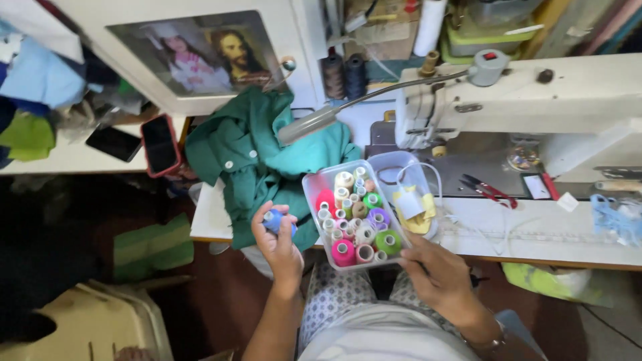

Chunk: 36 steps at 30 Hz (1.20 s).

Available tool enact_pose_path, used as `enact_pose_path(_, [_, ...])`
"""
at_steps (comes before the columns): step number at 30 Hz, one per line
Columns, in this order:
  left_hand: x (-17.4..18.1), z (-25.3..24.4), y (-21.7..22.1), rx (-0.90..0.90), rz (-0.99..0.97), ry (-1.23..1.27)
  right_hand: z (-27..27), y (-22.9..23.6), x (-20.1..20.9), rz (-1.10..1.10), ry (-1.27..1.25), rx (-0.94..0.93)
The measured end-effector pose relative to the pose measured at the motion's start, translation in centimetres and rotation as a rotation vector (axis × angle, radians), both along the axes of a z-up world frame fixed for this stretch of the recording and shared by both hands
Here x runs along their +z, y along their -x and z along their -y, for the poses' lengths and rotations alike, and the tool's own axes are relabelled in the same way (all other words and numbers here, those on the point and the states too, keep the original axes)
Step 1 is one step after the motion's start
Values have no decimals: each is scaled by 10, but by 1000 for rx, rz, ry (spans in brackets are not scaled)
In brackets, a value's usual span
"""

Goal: Organizing various colored thread spools into a plastic storage container on a sewing table.

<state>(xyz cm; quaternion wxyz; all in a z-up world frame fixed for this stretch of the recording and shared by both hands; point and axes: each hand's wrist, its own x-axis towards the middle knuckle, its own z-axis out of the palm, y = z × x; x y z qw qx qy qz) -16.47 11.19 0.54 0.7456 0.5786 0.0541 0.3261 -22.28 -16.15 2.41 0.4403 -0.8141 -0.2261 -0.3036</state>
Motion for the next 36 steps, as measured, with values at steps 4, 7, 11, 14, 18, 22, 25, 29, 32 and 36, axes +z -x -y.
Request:
enact_pose_path(4, [14, -18, 11, -148, -246, -149, -35, -15, -10, 100, 138, 53])
enact_pose_path(7, [9, -16, 9, -206, -292, -24, -51, -22, -21, -29, 175, 118])
enact_pose_path(11, [-12, -24, -3, -224, -371, -41, -53, -23, -19, -20, 358, 126])
enact_pose_path(14, [-9, -17, -4, -260, -322, -175, -46, -20, -19, -72, 482, 18])
enact_pose_path(18, [-7, -1, -6, -332, -356, -134, -32, -16, -13, -158, 510, 4])
enact_pose_path(22, [-9, 4, -6, -292, -395, -179, -22, -11, -22, -294, 480, 18])
enact_pose_path(25, [9, -1, -3, -233, -291, -232, -16, -5, -4, -357, 422, 42])
enact_pose_path(29, [18, -9, -7, -271, -155, -118, -7, -3, 17, -375, 381, 7])
enact_pose_path(32, [45, -11, -20, -395, 156, -282, -2, -4, 21, -398, 386, -25])
enact_pose_path(36, [30, -14, -48, -409, 181, -394, -4, -10, 26, -328, 401, 4])
